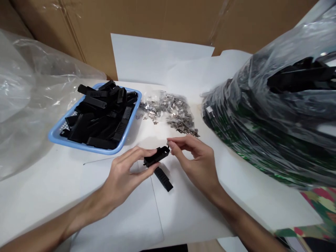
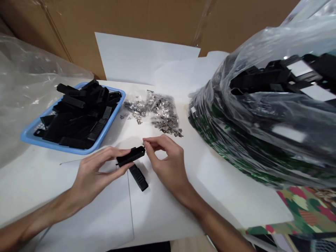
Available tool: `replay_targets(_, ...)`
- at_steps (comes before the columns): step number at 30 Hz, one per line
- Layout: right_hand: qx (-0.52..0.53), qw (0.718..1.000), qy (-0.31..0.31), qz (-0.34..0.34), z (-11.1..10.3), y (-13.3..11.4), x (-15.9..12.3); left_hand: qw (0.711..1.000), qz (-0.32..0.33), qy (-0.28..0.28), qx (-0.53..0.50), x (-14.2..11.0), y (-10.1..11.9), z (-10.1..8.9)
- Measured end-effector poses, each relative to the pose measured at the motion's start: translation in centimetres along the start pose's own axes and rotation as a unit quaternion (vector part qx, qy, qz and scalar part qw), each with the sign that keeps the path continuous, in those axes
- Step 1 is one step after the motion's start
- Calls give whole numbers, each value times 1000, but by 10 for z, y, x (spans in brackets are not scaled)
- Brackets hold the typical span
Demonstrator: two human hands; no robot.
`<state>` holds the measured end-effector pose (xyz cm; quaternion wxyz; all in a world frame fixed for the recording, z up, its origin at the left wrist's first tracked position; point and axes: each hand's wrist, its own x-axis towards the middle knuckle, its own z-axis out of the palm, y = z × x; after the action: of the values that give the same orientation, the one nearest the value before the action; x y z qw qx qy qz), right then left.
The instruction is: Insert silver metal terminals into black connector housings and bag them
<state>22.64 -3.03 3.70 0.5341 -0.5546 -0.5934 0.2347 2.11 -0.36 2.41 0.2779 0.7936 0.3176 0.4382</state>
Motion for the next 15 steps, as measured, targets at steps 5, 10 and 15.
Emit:
replay_targets(5, -59, 995, 16, -83, 2, -2, -2, 1000, 12, 8, -5, 0, 1, 1)
replay_targets(10, -88, 989, 2, -119, 5, -2, -3, 1000, 12, 22, 0, 1, 3, 0)
replay_targets(15, -79, 987, -59, -128, 0, 0, 2, 999, -35, 32, 1, -2, 1, -3)
